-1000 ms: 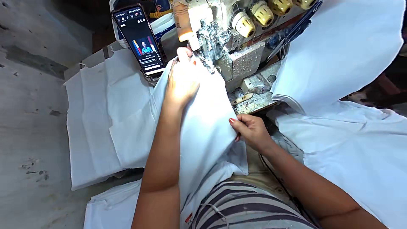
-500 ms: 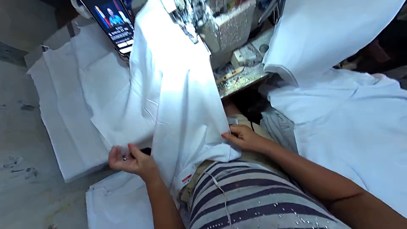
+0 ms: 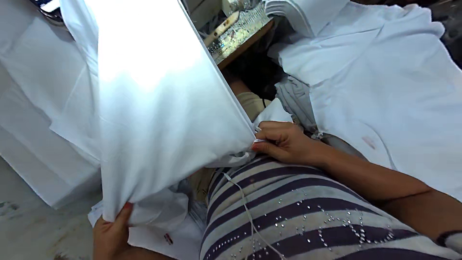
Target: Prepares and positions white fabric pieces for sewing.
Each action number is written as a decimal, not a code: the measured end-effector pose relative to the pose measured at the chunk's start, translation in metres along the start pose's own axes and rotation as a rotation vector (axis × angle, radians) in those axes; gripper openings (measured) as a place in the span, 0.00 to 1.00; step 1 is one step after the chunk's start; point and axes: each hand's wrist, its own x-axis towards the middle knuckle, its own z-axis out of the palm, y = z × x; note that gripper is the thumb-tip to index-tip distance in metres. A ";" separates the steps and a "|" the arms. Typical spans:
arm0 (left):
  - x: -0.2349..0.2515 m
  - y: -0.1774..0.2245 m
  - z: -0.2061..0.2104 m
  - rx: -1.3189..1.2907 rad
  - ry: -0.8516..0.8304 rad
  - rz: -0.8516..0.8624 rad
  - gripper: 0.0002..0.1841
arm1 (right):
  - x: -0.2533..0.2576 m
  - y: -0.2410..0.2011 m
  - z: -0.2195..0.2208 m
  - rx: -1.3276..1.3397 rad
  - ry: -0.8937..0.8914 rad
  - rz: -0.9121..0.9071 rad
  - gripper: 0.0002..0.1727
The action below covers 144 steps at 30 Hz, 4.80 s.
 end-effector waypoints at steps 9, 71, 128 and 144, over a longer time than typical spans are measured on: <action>0.000 0.003 -0.001 -0.027 0.003 0.143 0.13 | 0.001 -0.001 0.005 0.072 0.128 0.048 0.15; 0.128 0.110 0.220 0.507 0.312 1.153 0.22 | 0.170 0.015 -0.003 -0.154 0.245 0.073 0.08; 0.129 0.175 0.152 -0.053 0.281 0.942 0.08 | 0.156 0.026 -0.001 0.417 0.104 0.341 0.16; 0.127 0.101 0.220 0.484 0.019 1.276 0.08 | 0.121 0.023 -0.009 0.161 0.069 0.229 0.07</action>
